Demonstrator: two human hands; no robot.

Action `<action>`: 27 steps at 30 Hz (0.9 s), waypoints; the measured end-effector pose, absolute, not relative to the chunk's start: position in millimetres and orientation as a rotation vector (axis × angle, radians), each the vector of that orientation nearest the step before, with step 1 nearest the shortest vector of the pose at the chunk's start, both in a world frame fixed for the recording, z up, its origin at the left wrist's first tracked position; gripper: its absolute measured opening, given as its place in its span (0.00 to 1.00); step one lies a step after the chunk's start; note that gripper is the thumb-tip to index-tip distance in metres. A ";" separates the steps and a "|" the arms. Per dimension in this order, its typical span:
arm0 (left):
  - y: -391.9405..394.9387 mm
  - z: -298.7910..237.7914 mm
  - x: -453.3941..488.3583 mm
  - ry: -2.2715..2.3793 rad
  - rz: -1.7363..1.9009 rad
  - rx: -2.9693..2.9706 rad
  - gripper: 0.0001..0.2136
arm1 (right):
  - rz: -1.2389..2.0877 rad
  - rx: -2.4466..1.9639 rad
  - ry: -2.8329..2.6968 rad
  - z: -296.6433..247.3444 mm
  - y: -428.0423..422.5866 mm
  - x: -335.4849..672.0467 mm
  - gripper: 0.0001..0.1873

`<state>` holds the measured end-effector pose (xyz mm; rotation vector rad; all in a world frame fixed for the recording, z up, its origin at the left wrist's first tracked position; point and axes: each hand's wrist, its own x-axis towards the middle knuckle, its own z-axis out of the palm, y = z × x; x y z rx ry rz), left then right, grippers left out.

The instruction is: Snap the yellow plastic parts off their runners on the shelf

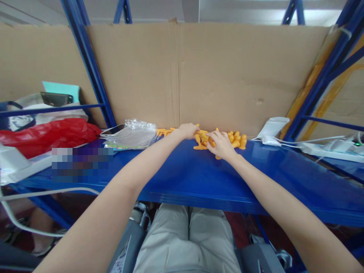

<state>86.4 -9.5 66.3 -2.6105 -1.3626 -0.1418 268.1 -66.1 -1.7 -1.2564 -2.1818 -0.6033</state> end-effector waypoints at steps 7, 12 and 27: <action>-21.4 66.3 72.6 -1.342 -0.566 -2.490 0.21 | -0.321 -1.170 -1.913 2.6 -59.7 279.4 0.19; -33.3 56.2 69.6 -1.362 -0.903 -2.475 0.20 | 0.315 -1.093 -1.655 3.9 -48.9 280.8 0.17; -30.6 12.1 54.5 -1.495 -1.189 -2.423 0.23 | 0.005 -0.967 -2.009 -5.1 -46.1 282.7 0.16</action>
